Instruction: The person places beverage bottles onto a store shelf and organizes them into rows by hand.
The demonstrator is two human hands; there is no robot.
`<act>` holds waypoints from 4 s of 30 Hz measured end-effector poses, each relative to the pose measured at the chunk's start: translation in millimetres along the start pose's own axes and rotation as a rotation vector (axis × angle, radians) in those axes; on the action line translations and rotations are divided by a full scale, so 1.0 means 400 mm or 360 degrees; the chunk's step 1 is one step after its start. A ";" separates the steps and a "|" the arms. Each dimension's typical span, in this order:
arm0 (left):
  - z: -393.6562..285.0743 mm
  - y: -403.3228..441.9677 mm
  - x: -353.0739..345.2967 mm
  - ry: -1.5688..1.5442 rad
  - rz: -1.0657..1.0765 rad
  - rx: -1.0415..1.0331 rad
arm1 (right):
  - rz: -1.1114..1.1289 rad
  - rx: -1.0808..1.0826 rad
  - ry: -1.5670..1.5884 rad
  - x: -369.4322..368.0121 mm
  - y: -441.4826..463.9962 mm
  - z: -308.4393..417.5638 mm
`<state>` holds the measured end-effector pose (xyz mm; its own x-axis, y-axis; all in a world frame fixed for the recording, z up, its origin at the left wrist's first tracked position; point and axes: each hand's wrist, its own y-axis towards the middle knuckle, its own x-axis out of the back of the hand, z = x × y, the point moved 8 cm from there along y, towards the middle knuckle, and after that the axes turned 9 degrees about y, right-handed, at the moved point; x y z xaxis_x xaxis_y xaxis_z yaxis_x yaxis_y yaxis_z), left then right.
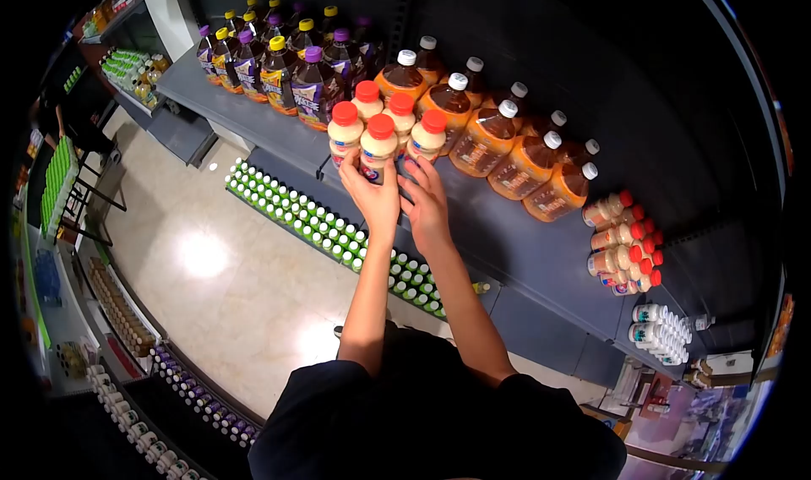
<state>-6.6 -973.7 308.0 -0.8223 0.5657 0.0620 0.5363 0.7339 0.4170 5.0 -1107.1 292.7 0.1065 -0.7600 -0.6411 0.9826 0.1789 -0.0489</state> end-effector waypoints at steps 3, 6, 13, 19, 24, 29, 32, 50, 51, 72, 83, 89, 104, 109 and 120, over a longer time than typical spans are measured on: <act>-0.021 0.012 0.013 0.0193 0.0099 -0.0145 | 0.0036 0.0052 -0.0056 -0.018 0.019 -0.032; -0.045 0.021 0.025 0.0466 0.0174 -0.0218 | 0.0093 0.0212 -0.0253 -0.034 0.025 -0.057; -0.064 0.010 0.021 0.0508 0.0236 -0.0284 | 0.0106 0.0441 -0.0347 -0.022 0.003 -0.054; -0.066 -0.064 0.008 0.0408 0.0341 -0.0284 | -0.0024 0.0473 -0.0278 0.039 -0.040 -0.038; -0.133 -0.206 -0.044 0.0331 0.0562 -0.0441 | -0.0519 0.0852 -0.0805 0.166 -0.130 0.063; -0.205 -0.401 -0.145 0.0146 0.0852 -0.0556 | -0.0851 0.1183 -0.1168 0.292 -0.272 0.228; -0.251 -0.522 -0.225 -0.0091 0.1049 -0.0565 | -0.1057 0.1274 -0.1180 0.395 -0.335 0.316; -0.382 -0.823 -0.636 -0.0254 0.1551 -0.0609 | -0.1276 0.1343 -0.0826 0.798 -0.422 0.550; -0.384 -0.820 -0.650 -0.0237 0.1528 -0.0653 | -0.1255 0.1302 -0.0905 0.798 -0.414 0.553; -0.389 -0.908 -0.785 -0.0091 0.1624 -0.0739 | -0.1345 0.1513 -0.1190 0.811 -0.400 0.631; -0.429 -0.895 -0.635 -0.0281 0.1656 -0.0653 | -0.1271 0.1723 -0.1021 0.778 -0.439 0.640; -0.442 -0.812 -0.514 -0.0416 0.1628 -0.0591 | -0.1343 0.1888 -0.0789 0.727 -0.473 0.607; -0.230 -0.352 -0.249 -0.0498 0.0776 -0.0254 | -0.0779 0.1492 -0.0515 0.411 -0.278 0.334; -0.158 -0.191 -0.143 -0.0319 0.0446 -0.0301 | -0.0638 0.1288 -0.0509 0.313 -0.181 0.222; -0.017 -0.046 -0.184 -0.0011 0.0531 -0.0367 | -0.0334 0.0787 -0.0775 0.121 0.086 0.069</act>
<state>42.9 -1031.5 302.2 -0.6087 0.7616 0.2223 0.7159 0.4065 0.5677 48.1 -1154.9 281.2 -0.1497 -0.9599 -0.2370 0.9312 -0.2175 0.2927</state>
